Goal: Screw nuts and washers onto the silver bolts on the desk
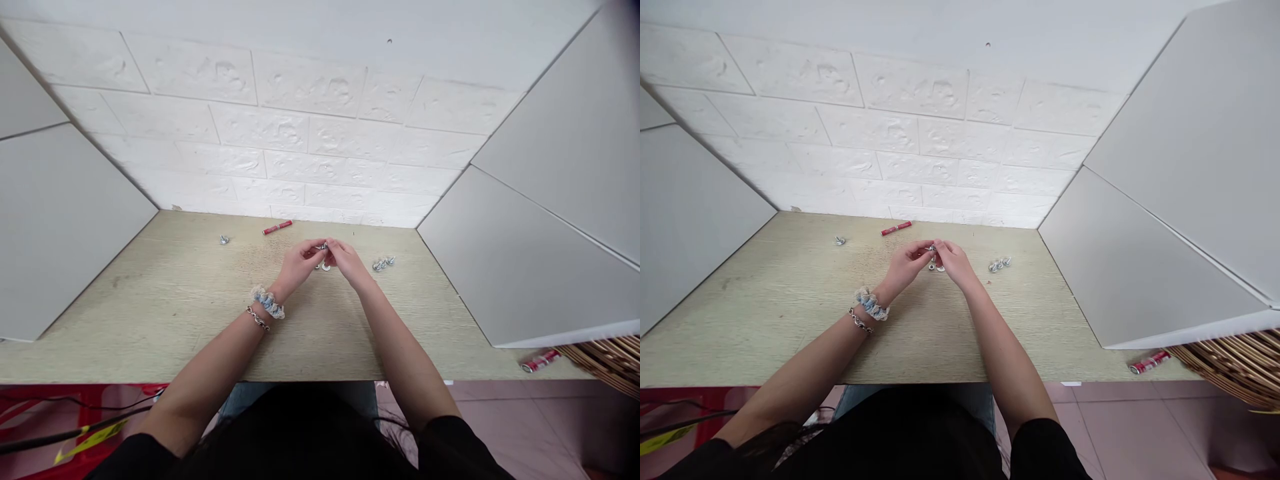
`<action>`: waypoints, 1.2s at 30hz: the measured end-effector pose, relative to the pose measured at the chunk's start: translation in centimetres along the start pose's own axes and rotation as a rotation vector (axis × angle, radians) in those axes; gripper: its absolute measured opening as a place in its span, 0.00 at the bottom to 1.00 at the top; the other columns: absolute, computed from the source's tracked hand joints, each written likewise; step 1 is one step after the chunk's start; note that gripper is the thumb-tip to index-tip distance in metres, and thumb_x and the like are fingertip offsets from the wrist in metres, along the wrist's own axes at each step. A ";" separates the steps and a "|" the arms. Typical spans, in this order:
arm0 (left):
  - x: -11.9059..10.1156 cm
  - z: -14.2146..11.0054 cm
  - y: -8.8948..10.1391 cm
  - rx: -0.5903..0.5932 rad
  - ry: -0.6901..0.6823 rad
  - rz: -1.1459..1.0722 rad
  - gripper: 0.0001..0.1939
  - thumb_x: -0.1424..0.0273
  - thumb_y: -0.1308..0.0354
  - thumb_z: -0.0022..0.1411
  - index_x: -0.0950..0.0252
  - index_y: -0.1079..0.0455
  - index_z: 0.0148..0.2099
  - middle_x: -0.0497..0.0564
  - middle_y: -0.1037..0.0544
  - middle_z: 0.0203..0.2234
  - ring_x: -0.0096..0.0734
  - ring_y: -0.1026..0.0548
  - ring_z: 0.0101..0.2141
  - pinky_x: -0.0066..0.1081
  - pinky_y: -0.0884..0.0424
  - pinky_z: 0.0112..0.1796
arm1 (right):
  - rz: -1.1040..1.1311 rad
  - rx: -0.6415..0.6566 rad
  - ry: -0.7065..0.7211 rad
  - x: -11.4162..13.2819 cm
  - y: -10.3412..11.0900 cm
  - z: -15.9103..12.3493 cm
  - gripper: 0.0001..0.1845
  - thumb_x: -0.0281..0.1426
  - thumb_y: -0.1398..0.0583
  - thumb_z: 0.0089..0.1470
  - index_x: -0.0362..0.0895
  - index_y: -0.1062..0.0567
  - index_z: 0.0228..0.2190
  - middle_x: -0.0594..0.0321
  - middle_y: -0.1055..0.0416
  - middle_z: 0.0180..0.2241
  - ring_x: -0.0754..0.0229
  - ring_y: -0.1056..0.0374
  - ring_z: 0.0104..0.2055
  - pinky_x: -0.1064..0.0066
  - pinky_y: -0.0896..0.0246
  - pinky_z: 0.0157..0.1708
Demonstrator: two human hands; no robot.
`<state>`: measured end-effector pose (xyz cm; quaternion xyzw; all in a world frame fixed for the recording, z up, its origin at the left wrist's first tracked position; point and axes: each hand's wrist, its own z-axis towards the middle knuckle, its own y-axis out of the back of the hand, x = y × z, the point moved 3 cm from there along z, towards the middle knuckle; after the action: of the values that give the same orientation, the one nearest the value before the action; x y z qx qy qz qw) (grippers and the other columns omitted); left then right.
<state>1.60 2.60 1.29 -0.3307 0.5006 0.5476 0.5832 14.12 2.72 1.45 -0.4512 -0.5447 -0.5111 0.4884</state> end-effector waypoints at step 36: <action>-0.1 0.4 0.3 -0.067 -0.212 0.243 0.12 0.71 0.47 0.57 0.63 0.28 0.44 0.51 0.24 0.39 0.30 0.27 0.38 0.30 0.31 0.40 | -0.010 0.008 0.042 -0.1 -0.2 -0.1 0.20 0.47 0.49 0.48 0.42 0.32 0.25 0.66 0.35 0.22 0.68 0.39 0.22 0.73 0.43 0.26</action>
<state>1.44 2.96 1.51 -0.2270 0.4540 0.6623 0.5510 13.99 2.61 1.37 -0.4357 -0.5386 -0.5209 0.4988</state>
